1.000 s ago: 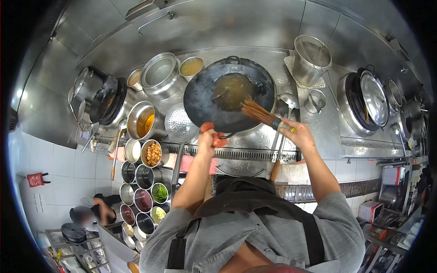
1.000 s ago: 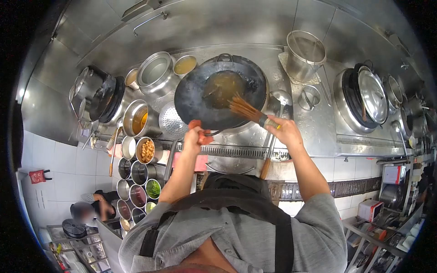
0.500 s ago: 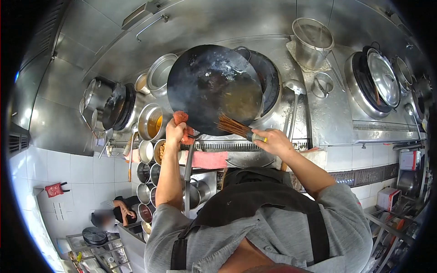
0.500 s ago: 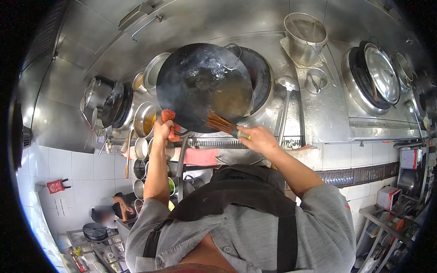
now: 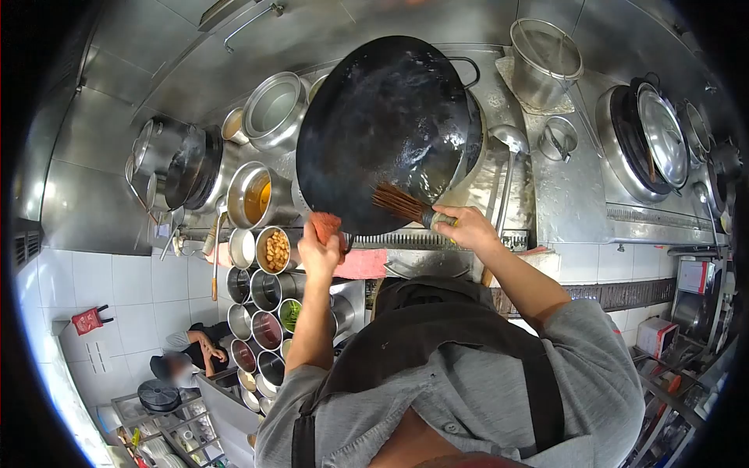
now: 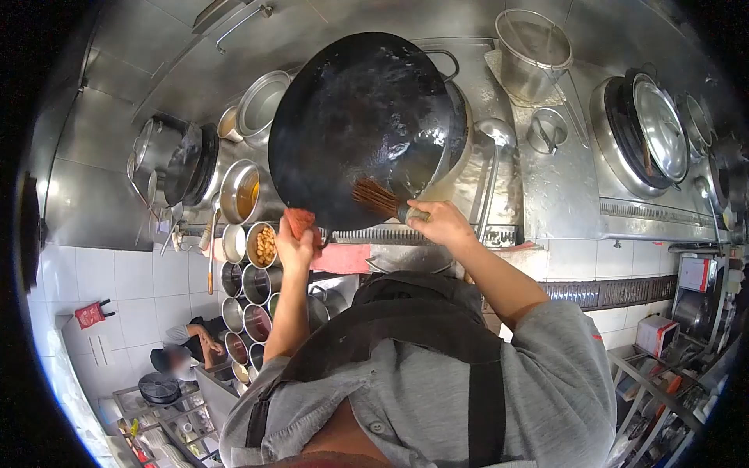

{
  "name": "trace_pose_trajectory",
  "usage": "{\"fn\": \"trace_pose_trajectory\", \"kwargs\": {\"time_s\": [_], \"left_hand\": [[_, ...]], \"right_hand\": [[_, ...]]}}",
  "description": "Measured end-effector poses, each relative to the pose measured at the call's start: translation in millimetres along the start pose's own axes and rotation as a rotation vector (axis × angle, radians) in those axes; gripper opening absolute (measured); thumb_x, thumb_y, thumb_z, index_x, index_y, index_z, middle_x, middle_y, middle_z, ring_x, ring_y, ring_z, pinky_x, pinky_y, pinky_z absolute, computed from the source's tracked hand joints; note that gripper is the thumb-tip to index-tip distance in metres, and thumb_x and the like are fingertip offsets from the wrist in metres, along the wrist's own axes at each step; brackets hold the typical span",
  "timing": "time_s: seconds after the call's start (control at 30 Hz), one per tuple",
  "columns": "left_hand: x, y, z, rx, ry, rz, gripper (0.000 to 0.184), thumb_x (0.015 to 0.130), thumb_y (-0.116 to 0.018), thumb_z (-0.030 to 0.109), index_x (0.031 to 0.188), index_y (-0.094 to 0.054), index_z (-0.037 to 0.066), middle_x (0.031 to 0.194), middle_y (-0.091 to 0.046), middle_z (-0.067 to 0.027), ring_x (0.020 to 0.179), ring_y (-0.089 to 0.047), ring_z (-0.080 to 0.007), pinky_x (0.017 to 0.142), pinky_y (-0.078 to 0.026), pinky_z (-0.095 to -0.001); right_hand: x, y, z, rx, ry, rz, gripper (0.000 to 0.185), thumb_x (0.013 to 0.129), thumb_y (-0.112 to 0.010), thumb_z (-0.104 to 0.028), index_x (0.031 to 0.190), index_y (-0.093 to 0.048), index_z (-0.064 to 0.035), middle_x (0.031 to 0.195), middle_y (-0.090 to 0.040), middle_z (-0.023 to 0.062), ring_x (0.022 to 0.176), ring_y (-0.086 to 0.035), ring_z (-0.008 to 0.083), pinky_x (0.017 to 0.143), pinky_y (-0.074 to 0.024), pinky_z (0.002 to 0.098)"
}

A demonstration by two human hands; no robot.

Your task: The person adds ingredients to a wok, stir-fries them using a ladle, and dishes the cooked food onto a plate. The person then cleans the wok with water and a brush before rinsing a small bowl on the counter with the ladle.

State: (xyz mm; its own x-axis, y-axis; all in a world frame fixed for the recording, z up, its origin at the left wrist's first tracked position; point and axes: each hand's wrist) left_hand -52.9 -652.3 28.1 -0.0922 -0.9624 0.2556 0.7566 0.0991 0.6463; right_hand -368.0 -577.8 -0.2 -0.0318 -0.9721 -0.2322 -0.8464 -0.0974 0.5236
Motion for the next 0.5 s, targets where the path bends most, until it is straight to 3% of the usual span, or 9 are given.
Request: {"fn": "trace_pose_trajectory", "kwargs": {"time_s": [0.03,0.1,0.17,0.2,0.3,0.37,0.43,0.5], "left_hand": [[-9,-5,3,-0.085,0.087,0.003,0.03,0.072,-0.059,0.005,0.101,-0.057,-0.002,0.075,-0.066,-0.0205,0.069,-0.068,-0.0348,0.063,-0.053,-0.0385],[-20,-9,8,-0.063,0.055,0.031,0.031,0.072,-0.06,0.004,0.102,-0.055,-0.002,0.073,-0.066,-0.0182,0.066,-0.068,-0.0314,0.062,-0.053,-0.0372],[-24,-16,3,-0.158,0.093,0.088,0.031,0.073,-0.059,0.003,0.103,-0.053,-0.001,0.066,-0.064,-0.0129,0.057,-0.065,-0.0241,0.057,-0.052,-0.0332],[-23,-17,1,-0.232,0.123,0.053,0.03,0.075,-0.056,-0.001,0.104,-0.052,-0.001,0.062,-0.06,-0.0084,0.048,-0.059,-0.0168,0.046,-0.048,-0.0286],[-11,-13,28,-0.443,0.214,0.058,0.027,0.076,-0.049,-0.005,0.103,-0.053,-0.001,0.061,-0.058,-0.0072,0.041,-0.053,-0.0131,0.035,-0.041,-0.0259],[-3,-14,23,-0.428,0.181,0.047,0.026,0.077,-0.045,-0.007,0.101,-0.053,-0.002,0.06,-0.057,-0.0076,0.037,-0.05,-0.0125,0.03,-0.037,-0.0256],[5,-19,6,-0.494,0.258,0.101,0.025,0.077,-0.044,-0.007,0.1,-0.053,-0.003,0.06,-0.057,-0.008,0.036,-0.048,-0.0123,0.03,-0.037,-0.0259],[10,-17,10,-0.489,0.326,0.035,0.017,0.077,-0.045,-0.004,0.093,-0.05,-0.001,0.065,-0.057,-0.0111,0.038,-0.049,-0.0148,0.029,-0.038,-0.0266]], "right_hand": [[0,1,0,0.002,-0.005,0.002,0.049,0.078,-0.065,-0.037,0.122,-0.062,-0.0151,0.11,-0.064,0.0188,0.1,-0.062,0.0345,0.091,-0.0464,0.0374],[0,2,0,0.004,-0.017,0.006,0.049,0.078,-0.065,-0.037,0.121,-0.062,-0.0151,0.109,-0.065,0.0191,0.099,-0.062,0.0343,0.091,-0.0466,0.037],[-1,5,-1,0.001,-0.04,-0.032,0.049,0.078,-0.064,-0.037,0.122,-0.062,-0.0156,0.107,-0.065,0.019,0.098,-0.063,0.0342,0.091,-0.0469,0.0367],[0,7,0,0.001,-0.045,-0.026,0.049,0.078,-0.064,-0.037,0.122,-0.062,-0.0156,0.107,-0.065,0.019,0.098,-0.063,0.0342,0.091,-0.0469,0.0367],[10,13,14,-0.037,-0.005,-0.045,0.048,0.078,-0.065,-0.036,0.122,-0.062,-0.0175,0.104,-0.067,0.0186,0.096,-0.064,0.0317,0.089,-0.0477,0.0354],[19,24,49,0.13,-0.136,-0.162,0.047,0.08,-0.066,-0.034,0.124,-0.061,-0.0195,0.1,-0.068,0.0171,0.091,-0.066,0.0273,0.087,-0.0493,0.0342],[12,34,94,-0.004,-0.053,0.183,0.047,0.081,-0.068,-0.032,0.126,-0.059,-0.0214,0.096,-0.069,0.0169,0.083,-0.067,0.0235,0.082,-0.0503,0.0332],[-9,63,114,0.095,-0.145,0.473,0.048,0.082,-0.068,-0.03,0.127,-0.058,-0.0193,0.095,-0.069,0.0178,0.079,-0.067,0.0236,0.078,-0.0506,0.0347]]}}
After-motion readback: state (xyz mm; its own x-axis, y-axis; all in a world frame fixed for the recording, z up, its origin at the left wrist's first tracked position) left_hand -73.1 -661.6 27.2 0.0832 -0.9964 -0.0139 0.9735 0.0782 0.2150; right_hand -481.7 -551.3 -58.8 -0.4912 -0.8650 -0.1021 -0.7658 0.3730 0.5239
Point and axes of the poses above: each hand's wrist, its own x-axis towards the middle knuckle, its own y-axis out of the back of the hand, z = x × y
